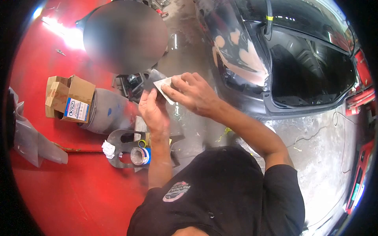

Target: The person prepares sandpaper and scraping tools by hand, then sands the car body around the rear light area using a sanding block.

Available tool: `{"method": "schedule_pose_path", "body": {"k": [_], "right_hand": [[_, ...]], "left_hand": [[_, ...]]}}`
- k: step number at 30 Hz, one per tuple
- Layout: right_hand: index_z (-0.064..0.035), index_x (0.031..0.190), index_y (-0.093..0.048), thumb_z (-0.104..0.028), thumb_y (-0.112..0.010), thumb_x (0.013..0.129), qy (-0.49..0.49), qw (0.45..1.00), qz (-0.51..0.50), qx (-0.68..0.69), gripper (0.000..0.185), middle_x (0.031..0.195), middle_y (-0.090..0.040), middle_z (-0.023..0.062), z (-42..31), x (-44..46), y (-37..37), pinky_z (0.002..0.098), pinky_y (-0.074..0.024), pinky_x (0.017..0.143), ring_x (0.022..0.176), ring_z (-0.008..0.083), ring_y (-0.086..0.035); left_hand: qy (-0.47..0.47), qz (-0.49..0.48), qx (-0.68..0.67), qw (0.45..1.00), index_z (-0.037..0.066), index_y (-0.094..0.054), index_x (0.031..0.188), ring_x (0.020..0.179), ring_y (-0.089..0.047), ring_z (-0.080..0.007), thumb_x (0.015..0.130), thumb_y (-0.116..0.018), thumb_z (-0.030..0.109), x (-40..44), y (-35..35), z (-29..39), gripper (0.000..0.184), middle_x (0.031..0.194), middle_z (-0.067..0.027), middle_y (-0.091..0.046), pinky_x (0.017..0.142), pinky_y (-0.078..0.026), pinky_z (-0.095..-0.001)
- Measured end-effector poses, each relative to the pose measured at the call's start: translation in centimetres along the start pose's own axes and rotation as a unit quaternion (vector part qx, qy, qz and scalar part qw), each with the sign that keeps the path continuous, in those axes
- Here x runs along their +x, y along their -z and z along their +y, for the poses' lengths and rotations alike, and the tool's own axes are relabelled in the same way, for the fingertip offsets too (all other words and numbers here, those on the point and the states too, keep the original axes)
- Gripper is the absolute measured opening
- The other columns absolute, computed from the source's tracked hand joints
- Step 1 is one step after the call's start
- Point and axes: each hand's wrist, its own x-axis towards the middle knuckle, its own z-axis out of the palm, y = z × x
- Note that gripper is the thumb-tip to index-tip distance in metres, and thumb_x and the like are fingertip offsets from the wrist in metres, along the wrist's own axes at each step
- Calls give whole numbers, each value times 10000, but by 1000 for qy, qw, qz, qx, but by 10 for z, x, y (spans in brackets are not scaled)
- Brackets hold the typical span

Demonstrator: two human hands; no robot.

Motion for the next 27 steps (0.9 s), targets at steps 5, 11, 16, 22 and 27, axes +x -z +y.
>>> {"method": "schedule_pose_path", "body": {"k": [5, 11, 16, 22, 27], "right_hand": [[-113, 1277, -662, -112, -632, 819, -25, 999, -19, 20, 459, 1109, -628, 64, 11, -5, -1, 404, -504, 836, 967, 257, -613], [-135, 1253, -665, -81, -616, 814, -55, 998, -2, 44, 445, 1067, -610, 53, 28, -8, 5, 412, -487, 792, 927, 264, -592], [-168, 1308, -657, -130, -650, 777, 38, 996, -41, 74, 533, 1183, -605, 73, 5, -10, 6, 413, -498, 893, 1043, 269, -613], [-174, 1313, -657, -160, -661, 787, 62, 995, -40, 69, 526, 1166, -608, 61, 6, -9, 1, 407, -501, 885, 1034, 264, -614], [-170, 1286, -665, -171, -664, 793, 65, 995, -39, 65, 493, 1156, -614, 54, 11, -10, -3, 400, -496, 883, 1024, 250, -610]], "left_hand": [[30, -6, 15, 999, -65, -632, 1205, 1012, -705, -246, 988, -513, 9, 0, 10, -2, 258, 1155, -149, -693, 911, -613, -408], [54, 1, -1, 999, -60, -630, 1205, 1002, -704, -256, 976, -506, 13, -6, 16, 5, 270, 1147, -154, -692, 904, -612, -425], [25, 36, -43, 998, 3, -645, 1158, 924, -678, -177, 1008, -551, 58, -5, 12, 0, 185, 1069, -78, -689, 833, -580, -347], [-26, 52, 63, 996, 16, -648, 1053, 792, -640, -119, 1062, -568, 146, -6, 2, 2, 153, 950, -36, -673, 729, -546, -279], [-28, 35, 123, 991, -7, -665, 1030, 705, -644, -135, 1055, -570, 133, -6, 9, 6, 171, 868, -48, -676, 621, -542, -285]]}}
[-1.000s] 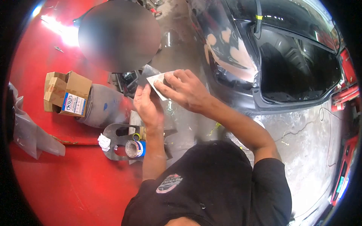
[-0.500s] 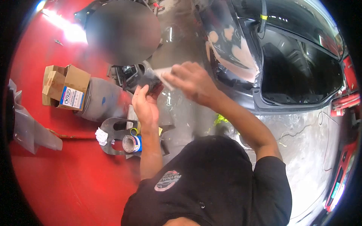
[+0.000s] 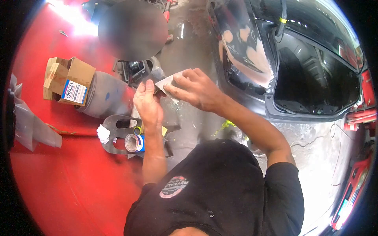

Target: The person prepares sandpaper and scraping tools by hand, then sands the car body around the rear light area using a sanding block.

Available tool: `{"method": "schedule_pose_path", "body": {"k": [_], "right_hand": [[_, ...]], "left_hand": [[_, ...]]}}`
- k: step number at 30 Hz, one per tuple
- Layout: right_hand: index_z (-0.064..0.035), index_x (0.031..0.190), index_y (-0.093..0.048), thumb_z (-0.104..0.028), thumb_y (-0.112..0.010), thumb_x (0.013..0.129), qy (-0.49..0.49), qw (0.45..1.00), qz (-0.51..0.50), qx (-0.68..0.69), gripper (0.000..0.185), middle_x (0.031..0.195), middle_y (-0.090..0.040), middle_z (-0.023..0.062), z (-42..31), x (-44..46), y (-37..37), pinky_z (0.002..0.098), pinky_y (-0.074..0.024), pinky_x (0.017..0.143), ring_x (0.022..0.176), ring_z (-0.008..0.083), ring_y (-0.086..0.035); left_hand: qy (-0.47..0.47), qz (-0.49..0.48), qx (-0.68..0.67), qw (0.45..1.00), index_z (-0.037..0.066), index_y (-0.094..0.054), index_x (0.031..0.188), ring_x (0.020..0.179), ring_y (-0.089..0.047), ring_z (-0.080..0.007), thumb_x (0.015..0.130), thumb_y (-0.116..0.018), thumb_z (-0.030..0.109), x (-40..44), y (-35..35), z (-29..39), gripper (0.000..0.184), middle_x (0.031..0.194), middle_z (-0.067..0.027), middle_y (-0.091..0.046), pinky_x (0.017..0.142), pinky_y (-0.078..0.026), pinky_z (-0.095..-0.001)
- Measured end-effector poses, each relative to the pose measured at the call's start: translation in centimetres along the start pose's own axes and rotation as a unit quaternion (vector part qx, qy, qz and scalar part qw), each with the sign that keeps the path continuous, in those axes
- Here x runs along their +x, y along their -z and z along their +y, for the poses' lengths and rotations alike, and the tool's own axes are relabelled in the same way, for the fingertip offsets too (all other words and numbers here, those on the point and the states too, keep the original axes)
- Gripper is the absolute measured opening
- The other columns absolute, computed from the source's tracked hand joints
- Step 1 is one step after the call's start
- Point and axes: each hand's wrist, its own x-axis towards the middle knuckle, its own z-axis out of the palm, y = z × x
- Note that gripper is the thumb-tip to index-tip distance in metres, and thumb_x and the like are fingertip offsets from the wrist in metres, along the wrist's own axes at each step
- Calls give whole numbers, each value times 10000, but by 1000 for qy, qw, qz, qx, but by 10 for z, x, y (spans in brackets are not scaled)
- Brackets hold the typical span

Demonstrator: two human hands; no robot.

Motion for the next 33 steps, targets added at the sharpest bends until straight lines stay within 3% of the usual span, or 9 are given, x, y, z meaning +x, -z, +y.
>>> {"method": "schedule_pose_path", "body": {"k": [2, 5, 11, 14, 15, 18, 20, 22, 33], "right_hand": [[-167, 1245, -670, -184, -636, 837, 3, 1000, 7, -4, 410, 1142, -624, 55, 0, 0, -2, 384, -485, 872, 1004, 235, -603], [-164, 1289, -675, -157, -672, 771, -5, 1000, -3, 17, 518, 1161, -611, 55, -1, -4, -4, 416, -499, 908, 1046, 264, -611], [-143, 1285, -682, -149, -630, 793, -10, 1000, 4, 21, 495, 1172, -622, 64, 3, -9, -12, 421, -496, 919, 1059, 277, -607], [-126, 1279, -685, -140, -616, 802, -32, 999, -3, 28, 482, 1160, -635, 77, 6, -9, -16, 418, -501, 901, 1037, 282, -612], [-152, 1228, -691, -119, -641, 797, -47, 998, 15, 25, 435, 1117, -638, 55, 7, -7, -17, 396, -483, 812, 955, 254, -607], [-150, 1216, -691, -112, -650, 785, -74, 997, 19, 16, 435, 1113, -636, 53, 9, -7, -18, 394, -481, 794, 946, 251, -604], [-148, 1225, -689, -105, -656, 768, -39, 998, 25, 31, 460, 1120, -635, 56, -3, -5, -22, 400, -493, 827, 978, 254, -614], [-130, 1251, -691, -86, -658, 740, -15, 998, 9, 56, 515, 1137, -635, 70, -16, -3, -23, 417, -506, 874, 1020, 273, -623], [-132, 1279, -675, -143, -632, 781, -24, 999, -4, 33, 500, 1158, -627, 65, -15, -3, -31, 417, -500, 882, 1035, 273, -612]], "left_hand": [[11, 6, -2, 1000, -14, -669, 1036, 706, -653, -142, 1054, -570, 130, -1, 0, 1, 176, 869, -56, -681, 594, -541, -290], [22, 17, -1, 1000, -19, -667, 1042, 713, -663, -155, 1053, -568, 129, -4, 1, 5, 178, 889, -69, -687, 576, -546, -299], [52, 10, -1, 999, -26, -651, 1075, 737, -695, -187, 1052, -569, 131, -7, 16, 3, 178, 938, -95, -702, 579, -572, -315], [71, 7, -20, 997, -23, -647, 1085, 791, -707, -200, 1053, -568, 136, -7, 23, 0, 180, 970, -98, -706, 654, -604, -341], [74, 20, -36, 996, -18, -649, 1089, 819, -706, -200, 1053, -567, 134, -9, 21, 0, 176, 981, -96, -705, 696, -606, -351], [79, 50, -72, 993, -5, -656, 1104, 898, -699, -199, 1054, -562, 126, -11, 19, -1, 170, 1018, -90, -702, 810, -606, -378], [77, 53, -85, 992, 0, -661, 1121, 945, -691, -196, 1053, -560, 118, -10, 24, -11, 170, 1047, -87, -700, 870, -595, -390], [72, 42, -82, 993, -1, -662, 1141, 947, -689, -194, 1052, -561, 114, -13, 25, -12, 177, 1069, -90, -695, 880, -592, -385], [60, 43, -64, 995, -30, -656, 1150, 954, -692, -206, 1053, -558, 111, -18, 27, -5, 198, 1094, -111, -689, 865, -604, -389]]}}
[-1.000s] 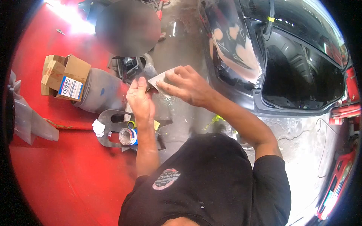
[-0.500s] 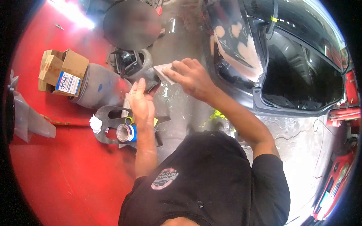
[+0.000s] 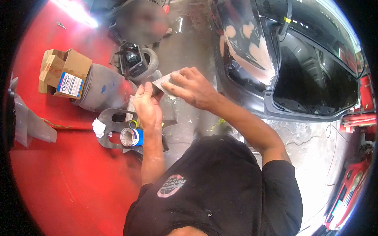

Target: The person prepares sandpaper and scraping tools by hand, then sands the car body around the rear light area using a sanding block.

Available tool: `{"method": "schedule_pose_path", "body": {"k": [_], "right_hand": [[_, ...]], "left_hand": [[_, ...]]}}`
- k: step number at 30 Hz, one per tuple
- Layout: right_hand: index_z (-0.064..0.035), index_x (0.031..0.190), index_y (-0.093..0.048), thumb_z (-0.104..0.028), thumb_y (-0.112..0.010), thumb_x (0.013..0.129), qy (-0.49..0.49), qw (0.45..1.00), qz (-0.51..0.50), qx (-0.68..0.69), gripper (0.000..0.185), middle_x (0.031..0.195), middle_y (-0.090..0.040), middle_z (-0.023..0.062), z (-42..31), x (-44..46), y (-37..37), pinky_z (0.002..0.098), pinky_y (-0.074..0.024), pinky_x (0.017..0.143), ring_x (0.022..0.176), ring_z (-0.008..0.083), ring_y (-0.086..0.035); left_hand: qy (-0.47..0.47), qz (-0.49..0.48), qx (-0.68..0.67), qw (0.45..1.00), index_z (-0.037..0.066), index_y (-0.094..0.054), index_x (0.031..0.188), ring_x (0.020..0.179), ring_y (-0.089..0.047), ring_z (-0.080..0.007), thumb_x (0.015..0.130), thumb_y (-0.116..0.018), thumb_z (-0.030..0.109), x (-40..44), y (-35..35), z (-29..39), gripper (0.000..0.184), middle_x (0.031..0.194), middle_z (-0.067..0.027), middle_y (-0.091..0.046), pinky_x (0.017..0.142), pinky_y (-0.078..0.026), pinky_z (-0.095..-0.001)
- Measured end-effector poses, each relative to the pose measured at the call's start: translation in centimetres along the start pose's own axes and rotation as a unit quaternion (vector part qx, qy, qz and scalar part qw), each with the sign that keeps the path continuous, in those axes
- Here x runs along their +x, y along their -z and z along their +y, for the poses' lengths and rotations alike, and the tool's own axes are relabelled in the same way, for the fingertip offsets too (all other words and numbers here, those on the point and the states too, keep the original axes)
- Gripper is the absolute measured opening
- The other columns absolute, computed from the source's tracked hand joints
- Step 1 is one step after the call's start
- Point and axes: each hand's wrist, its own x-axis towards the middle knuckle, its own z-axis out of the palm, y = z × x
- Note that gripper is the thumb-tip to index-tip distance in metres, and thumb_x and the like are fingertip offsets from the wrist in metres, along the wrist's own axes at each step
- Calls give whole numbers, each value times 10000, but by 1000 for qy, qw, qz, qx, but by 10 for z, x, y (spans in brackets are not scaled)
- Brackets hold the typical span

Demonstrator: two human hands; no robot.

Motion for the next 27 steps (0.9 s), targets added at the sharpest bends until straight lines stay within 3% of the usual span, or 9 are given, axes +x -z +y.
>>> {"method": "schedule_pose_path", "body": {"k": [5, 12, 15, 20, 27], "right_hand": [[-109, 1278, -673, -169, -598, 823, -15, 1000, -14, 21, 466, 1152, -625, 71, 4, -4, -2, 431, -497, 898, 1029, 281, -607], [-67, 1217, -696, -16, -627, 774, -106, 994, 6, 14, 451, 1085, -652, 89, 24, -8, -3, 391, -512, 842, 942, 297, -616], [-125, 1160, -705, -82, -640, 794, -90, 995, 47, 16, 374, 1023, -633, 53, 16, -4, 9, 406, -496, 794, 927, 271, -594], [-186, 1225, -691, -97, -661, 788, -19, 999, 30, 26, 448, 1142, -629, 33, -13, -8, -3, 413, -481, 825, 972, 248, -603], [-109, 1242, -692, -19, -667, 711, -61, 997, 6, 37, 539, 1123, -648, 60, -11, -13, -2, 411, -509, 857, 978, 274, -619]], "left_hand": [[8, 1, -4, 1000, -48, -645, 1156, 948, -705, -223, 1059, -539, 104, 1, 6, -3, 209, 1078, -122, -697, 857, -619, -426], [61, -17, -3, 998, -57, -627, 1177, 953, -710, -230, 1059, -540, 106, -7, 9, 3, 220, 1123, -141, -697, 855, -628, -415], [39, -13, -16, 999, -44, -630, 1187, 977, -705, -222, 1059, -539, 102, -11, 6, 1, 214, 1150, -140, -693, 872, -620, -399], [31, -4, -41, 999, -33, -632, 1201, 1016, -695, -221, 1062, -528, 88, -9, 11, -11, 212, 1143, -127, -692, 899, -606, -378], [26, -14, -14, 999, -47, -627, 1188, 999, -703, -232, 1063, -523, 88, -13, 12, -12, 211, 1129, -145, -692, 901, -619, -415]]}}
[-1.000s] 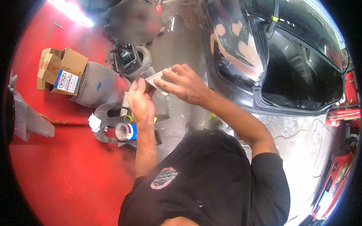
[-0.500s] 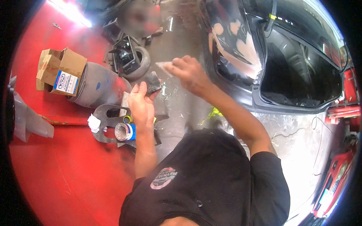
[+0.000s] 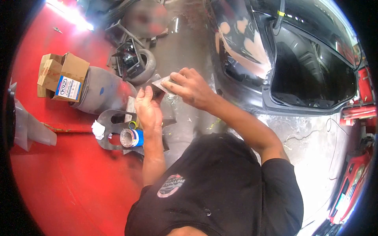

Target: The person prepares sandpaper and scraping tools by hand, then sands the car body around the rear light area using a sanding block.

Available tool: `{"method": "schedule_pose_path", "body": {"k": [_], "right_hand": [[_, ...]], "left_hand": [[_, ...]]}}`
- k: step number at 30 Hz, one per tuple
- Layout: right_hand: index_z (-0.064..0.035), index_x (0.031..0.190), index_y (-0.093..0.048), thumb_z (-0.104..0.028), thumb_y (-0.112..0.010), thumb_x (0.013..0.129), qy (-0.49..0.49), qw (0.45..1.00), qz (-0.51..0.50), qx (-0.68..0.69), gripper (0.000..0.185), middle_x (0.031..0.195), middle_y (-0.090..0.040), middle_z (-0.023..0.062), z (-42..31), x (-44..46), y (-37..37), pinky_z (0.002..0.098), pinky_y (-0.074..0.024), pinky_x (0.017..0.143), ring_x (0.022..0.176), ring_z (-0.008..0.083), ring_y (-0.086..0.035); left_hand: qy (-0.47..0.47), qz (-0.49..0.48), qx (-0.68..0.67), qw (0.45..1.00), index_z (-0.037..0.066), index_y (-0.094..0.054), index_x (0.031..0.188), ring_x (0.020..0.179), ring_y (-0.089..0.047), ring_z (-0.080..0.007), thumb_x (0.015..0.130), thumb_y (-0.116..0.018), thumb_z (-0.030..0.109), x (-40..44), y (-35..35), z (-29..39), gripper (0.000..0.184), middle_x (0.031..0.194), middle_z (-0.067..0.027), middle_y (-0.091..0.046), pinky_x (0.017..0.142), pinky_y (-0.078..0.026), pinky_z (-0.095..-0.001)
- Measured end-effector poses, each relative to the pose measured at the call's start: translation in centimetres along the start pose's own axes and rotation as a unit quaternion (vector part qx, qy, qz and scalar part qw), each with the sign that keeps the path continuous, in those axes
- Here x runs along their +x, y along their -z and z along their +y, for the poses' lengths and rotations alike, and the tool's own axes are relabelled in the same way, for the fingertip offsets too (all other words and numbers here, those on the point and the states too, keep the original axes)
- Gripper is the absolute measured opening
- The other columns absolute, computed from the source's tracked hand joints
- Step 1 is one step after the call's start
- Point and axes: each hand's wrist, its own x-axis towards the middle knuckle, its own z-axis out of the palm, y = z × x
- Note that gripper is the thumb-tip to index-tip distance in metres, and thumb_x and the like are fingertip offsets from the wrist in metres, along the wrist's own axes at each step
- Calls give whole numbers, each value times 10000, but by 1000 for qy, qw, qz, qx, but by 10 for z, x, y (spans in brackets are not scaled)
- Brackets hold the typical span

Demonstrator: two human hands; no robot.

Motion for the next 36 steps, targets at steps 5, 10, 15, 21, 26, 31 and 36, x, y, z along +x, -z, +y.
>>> {"method": "schedule_pose_path", "body": {"k": [5, 10, 15, 21, 26, 31, 36], "right_hand": [[-143, 1194, -705, -79, -651, 792, -9, 1000, 21, -18, 411, 1079, -647, 39, 4, -4, -6, 397, -482, 796, 921, 252, -590], [-107, 1199, -699, -35, -638, 777, -55, 998, 37, -9, 433, 1049, -649, 63, 26, -6, -2, 419, -504, 808, 924, 284, -606], [-115, 1202, -694, -48, -655, 771, 8, 1000, 29, -7, 439, 1079, -639, 61, -7, 1, 6, 411, -496, 812, 942, 278, -603], [-139, 1211, -691, -53, -654, 775, -25, 1000, 18, 2, 446, 1063, -638, 42, -4, -5, -6, 389, -485, 791, 913, 255, -587], [-82, 1197, -697, -2, -649, 769, -55, 998, -2, 18, 438, 1047, -658, 96, 3, -3, -4, 405, -526, 802, 922, 302, -627], [-69, 1238, -684, 37, -644, 819, -164, 986, 20, 26, 433, 1083, -686, 140, 27, -12, -4, 418, -542, 822, 948, 330, -646], [-78, 1202, -684, -14, -615, 822, -70, 996, 46, 19, 392, 1057, -676, 114, -8, 3, 20, 417, -547, 767, 911, 313, -641]], "left_hand": [[11, 4, 27, 1000, -51, -627, 1189, 974, -714, -244, 1060, -535, 98, -1, 4, 6, 218, 1128, -156, -697, 867, -632, -418], [24, -11, 36, 999, -57, -623, 1213, 984, -716, -245, 1059, -542, 104, -9, 0, 9, 237, 1162, -165, -694, 859, -629, -407], [26, -8, -3, 1000, -57, -604, 1280, 1052, -699, -246, 1051, -553, 84, -3, 1, 1, 274, 1223, -168, -675, 932, -604, -402], [-14, 2, 35, 999, -56, -600, 1275, 1020, -712, -254, 1055, -545, 94, -2, 6, -8, 272, 1190, -168, -691, 878, -630, -425], [35, -10, 28, 999, -59, -607, 1231, 970, -727, -259, 1056, -541, 101, -6, 8, 3, 246, 1170, -176, -696, 767, -661, -443], [-11, -25, 27, 999, -62, -613, 1209, 998, -718, -250, 1038, -575, 76, -13, 0, 8, 223, 1167, -178, -696, 806, -656, -424], [-117, -2, 162, 980, -85, -634, 1214, 1055, -696, -225, 994, -633, -4, -11, -2, -2, 234, 1175, -173, -697, 908, -608, -343]]}}
